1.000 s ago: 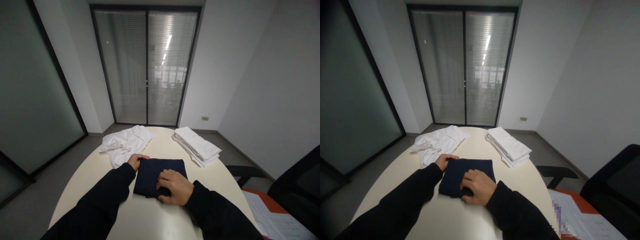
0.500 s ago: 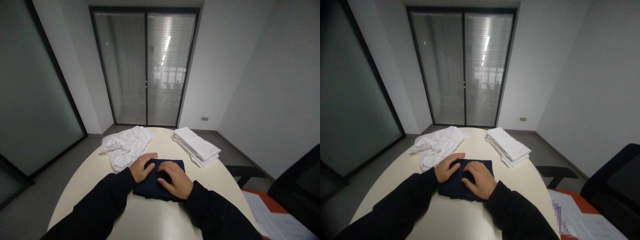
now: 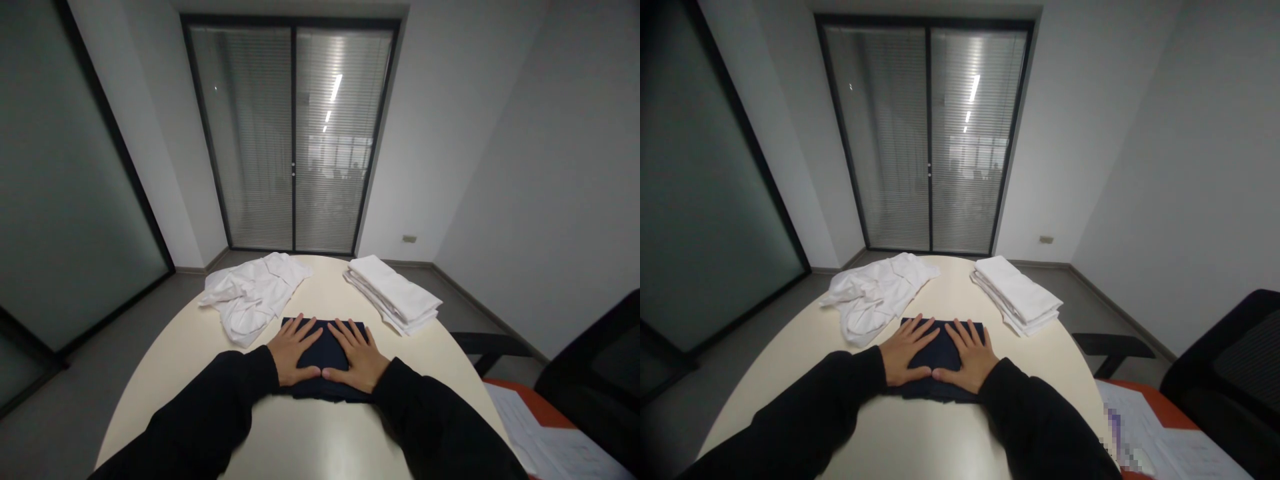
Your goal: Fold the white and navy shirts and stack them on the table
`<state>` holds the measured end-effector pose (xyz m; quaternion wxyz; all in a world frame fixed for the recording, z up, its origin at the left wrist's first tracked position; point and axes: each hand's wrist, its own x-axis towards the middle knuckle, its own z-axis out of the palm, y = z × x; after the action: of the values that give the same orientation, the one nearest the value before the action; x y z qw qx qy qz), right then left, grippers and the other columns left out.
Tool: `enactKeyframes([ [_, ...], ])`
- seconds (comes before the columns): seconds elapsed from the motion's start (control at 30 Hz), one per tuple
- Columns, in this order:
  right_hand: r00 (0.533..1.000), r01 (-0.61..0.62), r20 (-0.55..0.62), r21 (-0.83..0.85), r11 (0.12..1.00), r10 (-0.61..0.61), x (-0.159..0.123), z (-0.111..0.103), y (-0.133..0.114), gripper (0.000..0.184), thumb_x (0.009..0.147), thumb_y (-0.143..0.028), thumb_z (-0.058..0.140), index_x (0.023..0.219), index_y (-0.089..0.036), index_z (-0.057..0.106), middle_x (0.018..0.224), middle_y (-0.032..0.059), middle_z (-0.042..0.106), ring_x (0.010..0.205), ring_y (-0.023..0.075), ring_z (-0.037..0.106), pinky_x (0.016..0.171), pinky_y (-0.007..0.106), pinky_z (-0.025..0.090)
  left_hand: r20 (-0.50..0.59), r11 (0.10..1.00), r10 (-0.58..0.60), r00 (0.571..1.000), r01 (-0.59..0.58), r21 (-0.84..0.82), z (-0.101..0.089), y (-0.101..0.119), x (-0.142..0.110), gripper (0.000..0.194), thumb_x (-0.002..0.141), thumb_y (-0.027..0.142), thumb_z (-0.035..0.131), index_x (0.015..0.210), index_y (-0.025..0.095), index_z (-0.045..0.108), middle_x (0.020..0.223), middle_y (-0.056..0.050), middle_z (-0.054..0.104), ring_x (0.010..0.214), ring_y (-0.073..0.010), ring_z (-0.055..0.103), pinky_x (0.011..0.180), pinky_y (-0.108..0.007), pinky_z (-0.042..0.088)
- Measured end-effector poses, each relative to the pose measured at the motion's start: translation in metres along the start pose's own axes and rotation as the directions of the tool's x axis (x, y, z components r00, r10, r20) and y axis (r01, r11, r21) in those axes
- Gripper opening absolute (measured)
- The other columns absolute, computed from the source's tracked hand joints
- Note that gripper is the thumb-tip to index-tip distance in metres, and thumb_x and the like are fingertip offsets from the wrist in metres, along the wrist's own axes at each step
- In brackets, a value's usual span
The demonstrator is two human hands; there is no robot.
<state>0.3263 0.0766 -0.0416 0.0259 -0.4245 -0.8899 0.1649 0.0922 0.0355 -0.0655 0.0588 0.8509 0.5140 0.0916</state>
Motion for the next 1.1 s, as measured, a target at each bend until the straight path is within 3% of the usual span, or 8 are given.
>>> enactKeyframes([
  [0.17,0.984,-0.169,0.063,0.045,0.985,0.166,0.0,-0.001,0.025,0.125,0.055,-0.081,0.066,0.155,-0.028,0.013,0.162,0.0071,0.001,0.146,0.0414,-0.004,0.114,0.064,0.006,0.057,0.999,-0.039,0.998,0.038,0.015,-0.007,0.004,-0.004,0.114,0.061,0.087,0.054,0.153,0.029,0.021,0.162,-0.011,0.008,0.145,-0.0451,0.004,0.113,-0.064,0.008],
  [0.27,0.958,-0.245,-0.109,0.179,0.953,0.267,0.007,0.005,0.044,0.115,0.063,-0.075,0.065,0.153,-0.018,0.024,0.159,0.0176,0.018,0.146,0.0391,0.014,0.116,0.055,0.017,0.062,0.999,-0.043,0.997,0.042,0.015,-0.009,0.006,-0.005,0.114,0.06,0.087,0.055,0.153,0.031,0.021,0.162,-0.011,0.007,0.145,-0.0457,0.002,0.113,-0.066,0.006],
  [0.33,0.926,-0.218,-0.225,0.334,0.917,0.302,0.015,0.01,0.056,0.102,0.07,-0.068,0.065,0.148,-0.012,0.032,0.149,0.0222,0.038,0.14,0.0361,0.033,0.114,0.05,0.027,0.062,0.999,-0.047,0.997,0.046,0.012,-0.01,0.007,-0.005,0.113,0.061,0.086,0.056,0.153,0.032,0.02,0.162,-0.011,0.007,0.145,-0.0459,0.002,0.112,-0.067,0.005],
  [0.5,0.896,-0.072,-0.263,0.708,0.703,0.356,0.03,0.013,0.076,0.091,0.068,-0.054,0.071,0.14,-0.01,0.038,0.127,0.0194,0.057,0.117,0.0272,0.058,0.102,0.041,0.044,0.065,0.997,-0.079,0.995,0.078,0.009,-0.012,0.01,-0.006,0.113,0.061,0.084,0.058,0.153,0.031,0.019,0.162,-0.011,0.006,0.145,-0.0465,0.001,0.11,-0.07,0.004],
  [0.67,0.874,-0.102,-0.172,0.85,0.518,0.454,0.033,0.006,0.083,0.071,0.063,-0.047,0.078,0.121,-0.013,0.057,0.101,0.0111,0.069,0.09,0.0232,0.068,0.085,0.036,0.053,0.036,0.997,-0.071,0.997,0.072,-0.02,-0.009,0.007,-0.006,0.113,0.061,0.081,0.062,0.153,0.03,0.02,0.162,-0.012,0.007,0.144,-0.047,0.002,0.11,-0.071,0.002],
  [0.77,0.914,-0.216,-0.01,0.835,0.507,0.406,0.029,-0.001,0.084,0.048,0.066,-0.053,0.075,0.095,-0.015,0.069,0.07,0.0038,0.069,0.071,0.0219,0.068,0.073,0.035,0.054,-0.002,0.998,-0.045,0.999,0.045,-0.04,-0.005,0.004,-0.006,0.116,0.058,0.08,0.065,0.153,0.029,0.021,0.162,-0.013,0.008,0.144,-0.0484,0.003,0.109,-0.071,0.002],
  [0.87,0.943,-0.263,0.113,0.829,0.494,0.313,0.022,-0.011,0.078,0.04,0.065,-0.054,0.076,0.077,-0.017,0.07,0.062,0.0034,0.068,0.069,0.0223,0.069,0.073,0.034,0.055,-0.027,0.999,-0.021,0.999,0.02,-0.048,-0.001,0.001,-0.006,0.118,0.058,0.081,0.065,0.153,0.03,0.02,0.162,-0.013,0.008,0.144,-0.0487,0.003,0.109,-0.072,0.003],
  [1.1,0.998,-0.058,0.051,0.974,0.219,0.035,0.011,-0.012,0.046,0.06,0.059,-0.041,0.084,0.11,-0.016,0.064,0.101,0.0096,0.074,0.094,0.0268,0.07,0.095,0.044,0.05,-0.034,0.999,-0.005,0.999,0.004,-0.039,-0.001,-0.001,-0.005,0.118,0.059,0.081,0.065,0.154,0.028,0.019,0.162,-0.012,0.008,0.144,-0.0476,0.005,0.109,-0.072,0.005],
])
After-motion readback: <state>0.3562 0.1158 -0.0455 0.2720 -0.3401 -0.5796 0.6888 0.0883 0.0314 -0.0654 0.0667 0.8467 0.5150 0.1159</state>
